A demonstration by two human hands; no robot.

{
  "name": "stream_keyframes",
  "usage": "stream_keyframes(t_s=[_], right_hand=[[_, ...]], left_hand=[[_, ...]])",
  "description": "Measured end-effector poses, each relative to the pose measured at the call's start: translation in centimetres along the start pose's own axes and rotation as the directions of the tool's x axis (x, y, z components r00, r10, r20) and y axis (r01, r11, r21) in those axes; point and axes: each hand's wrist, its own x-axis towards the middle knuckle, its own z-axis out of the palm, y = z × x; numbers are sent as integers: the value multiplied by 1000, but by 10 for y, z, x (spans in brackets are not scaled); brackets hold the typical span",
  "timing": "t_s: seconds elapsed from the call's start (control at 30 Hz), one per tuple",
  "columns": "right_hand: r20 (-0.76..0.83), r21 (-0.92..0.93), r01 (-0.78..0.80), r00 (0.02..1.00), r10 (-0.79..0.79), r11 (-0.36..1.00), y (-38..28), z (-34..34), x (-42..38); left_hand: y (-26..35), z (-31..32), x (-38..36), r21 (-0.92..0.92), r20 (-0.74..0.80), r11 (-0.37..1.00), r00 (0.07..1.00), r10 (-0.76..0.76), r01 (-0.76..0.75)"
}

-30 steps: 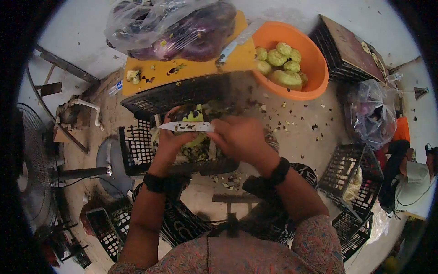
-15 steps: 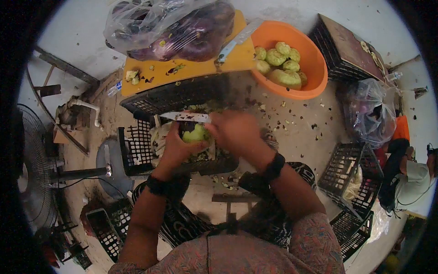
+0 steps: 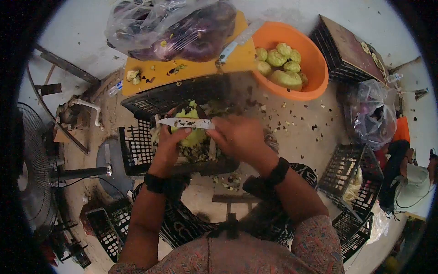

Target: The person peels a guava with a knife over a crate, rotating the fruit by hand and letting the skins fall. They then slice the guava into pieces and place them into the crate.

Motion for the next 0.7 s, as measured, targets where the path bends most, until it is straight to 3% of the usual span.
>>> stream_keyframes(t_s=[0.13, 0.27, 0.43, 0.53, 0.7], right_hand=[[-41, 15, 7, 999, -6, 1000, -1, -2, 2], [39, 54, -50, 998, 48, 997, -2, -4, 1], [63, 45, -73, 996, 70, 996, -2, -2, 2], [-37, 8, -3, 999, 3, 1000, 0, 3, 4], [5, 59, -18, 1000, 18, 998, -2, -3, 6]], left_hand=[[-4, 1, 0, 13, 29, 1000, 1000, 8, -9], [-1, 2, -1, 27, 46, 999, 999, 24, -26], [-8, -4, 3, 187, 66, 977, 994, 89, -100], [-5, -1, -1, 294, 84, 953, 995, 55, -77], [6, 8, -5, 166, 73, 986, 997, 8, -21]])
